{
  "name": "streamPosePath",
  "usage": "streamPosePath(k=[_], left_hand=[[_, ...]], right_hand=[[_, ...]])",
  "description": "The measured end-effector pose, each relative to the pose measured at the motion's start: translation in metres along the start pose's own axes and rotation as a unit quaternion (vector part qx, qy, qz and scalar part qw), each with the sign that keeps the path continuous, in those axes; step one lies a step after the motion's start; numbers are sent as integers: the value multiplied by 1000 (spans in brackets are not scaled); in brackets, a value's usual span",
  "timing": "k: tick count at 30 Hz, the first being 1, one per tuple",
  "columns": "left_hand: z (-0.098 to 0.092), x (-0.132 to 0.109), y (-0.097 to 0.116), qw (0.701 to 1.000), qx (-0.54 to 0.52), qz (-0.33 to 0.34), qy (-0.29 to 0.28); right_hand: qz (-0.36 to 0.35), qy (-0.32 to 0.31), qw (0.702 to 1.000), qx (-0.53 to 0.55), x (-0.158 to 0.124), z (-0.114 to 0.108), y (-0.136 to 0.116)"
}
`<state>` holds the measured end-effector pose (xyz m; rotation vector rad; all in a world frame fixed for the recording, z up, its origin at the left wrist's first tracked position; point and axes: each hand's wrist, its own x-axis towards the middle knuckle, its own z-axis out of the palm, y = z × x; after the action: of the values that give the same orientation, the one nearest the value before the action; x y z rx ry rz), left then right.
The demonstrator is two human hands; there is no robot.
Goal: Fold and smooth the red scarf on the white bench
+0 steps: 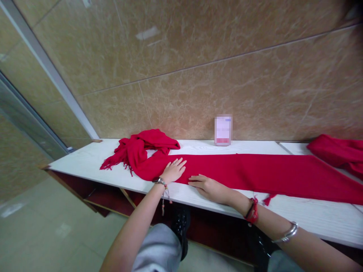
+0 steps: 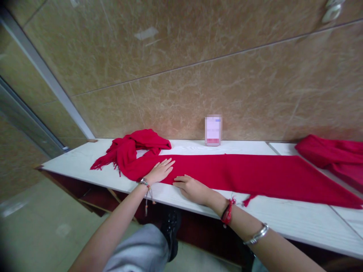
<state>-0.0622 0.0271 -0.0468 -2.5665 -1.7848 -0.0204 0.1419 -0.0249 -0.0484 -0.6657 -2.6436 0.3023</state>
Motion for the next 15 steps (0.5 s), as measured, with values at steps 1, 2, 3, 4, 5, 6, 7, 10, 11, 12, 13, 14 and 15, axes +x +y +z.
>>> streamPosePath(k=[1,2,3,4,5,6,7,10,11,12,13,14,15], left_hand=[[1,-1,-12,999,2,-44,-4],[1,-2,-22,996,4,-87,-8],[1,-5,-31,992,8,-126,-13],[-1,-7,-38,987,15,-160,-16],[-3,-10,-41,982,26,-186,-14],[-6,-12,-42,979,39,-198,-4],[-9,-14,-39,979,53,-196,14],[-16,-16,-24,988,67,-108,83],[-17,-16,-18,992,56,-61,92],[-17,-15,-14,996,39,-14,84],[-16,-14,-10,997,22,25,63],[-14,-14,-8,998,6,53,34],[-12,-14,-8,998,-5,68,7]], right_hand=[[0,-2,1000,0,-1,0,0],[1,-4,1000,2,-1,0,1],[1,-5,1000,3,-1,0,1],[2,-6,1000,4,-1,0,0],[2,-7,1000,6,-1,0,0],[1,-7,1000,7,-1,0,0],[-1,-7,1000,7,0,0,0],[-1,6,1000,-11,4,-2,3],[7,18,999,-28,4,-3,6],[23,33,998,-51,4,-4,10],[47,47,995,-79,3,-5,16],[76,55,990,-110,1,-5,22],[104,52,983,-139,-2,-5,29]])
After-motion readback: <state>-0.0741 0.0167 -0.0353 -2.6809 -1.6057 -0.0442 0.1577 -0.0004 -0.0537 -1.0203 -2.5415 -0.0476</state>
